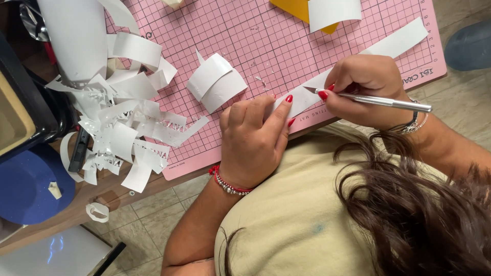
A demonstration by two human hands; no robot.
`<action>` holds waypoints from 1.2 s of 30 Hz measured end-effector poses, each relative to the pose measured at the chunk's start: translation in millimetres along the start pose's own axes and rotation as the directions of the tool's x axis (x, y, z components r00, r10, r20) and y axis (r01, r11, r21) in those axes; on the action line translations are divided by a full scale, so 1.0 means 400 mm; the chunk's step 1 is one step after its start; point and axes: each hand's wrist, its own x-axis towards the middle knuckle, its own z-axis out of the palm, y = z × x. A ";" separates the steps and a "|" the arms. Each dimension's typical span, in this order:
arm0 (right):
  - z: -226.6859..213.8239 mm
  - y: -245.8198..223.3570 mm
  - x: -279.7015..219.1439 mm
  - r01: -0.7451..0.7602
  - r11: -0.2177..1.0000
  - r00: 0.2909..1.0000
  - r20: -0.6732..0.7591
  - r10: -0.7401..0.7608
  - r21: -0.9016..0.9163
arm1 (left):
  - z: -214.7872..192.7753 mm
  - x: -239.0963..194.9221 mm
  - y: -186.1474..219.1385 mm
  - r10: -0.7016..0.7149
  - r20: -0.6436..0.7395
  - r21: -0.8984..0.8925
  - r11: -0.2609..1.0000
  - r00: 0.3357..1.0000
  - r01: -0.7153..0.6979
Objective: Using a craft knife to remove excess vinyl from cut decals on a cutting mat.
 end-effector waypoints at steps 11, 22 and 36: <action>0.003 -0.006 0.010 -0.031 0.998 0.998 0.045 0.034 -0.063 | -0.003 0.008 0.003 0.026 -0.009 0.025 0.999 1.000 -0.026; 0.014 -0.001 -0.003 0.041 0.994 0.998 0.060 -0.035 -0.098 | -0.019 0.025 0.011 0.111 0.005 0.052 0.993 0.994 -0.111; 0.013 -0.022 -0.004 0.092 0.990 0.994 0.066 -0.085 -0.107 | -0.023 0.036 0.012 0.058 0.017 -0.002 0.998 0.998 -0.058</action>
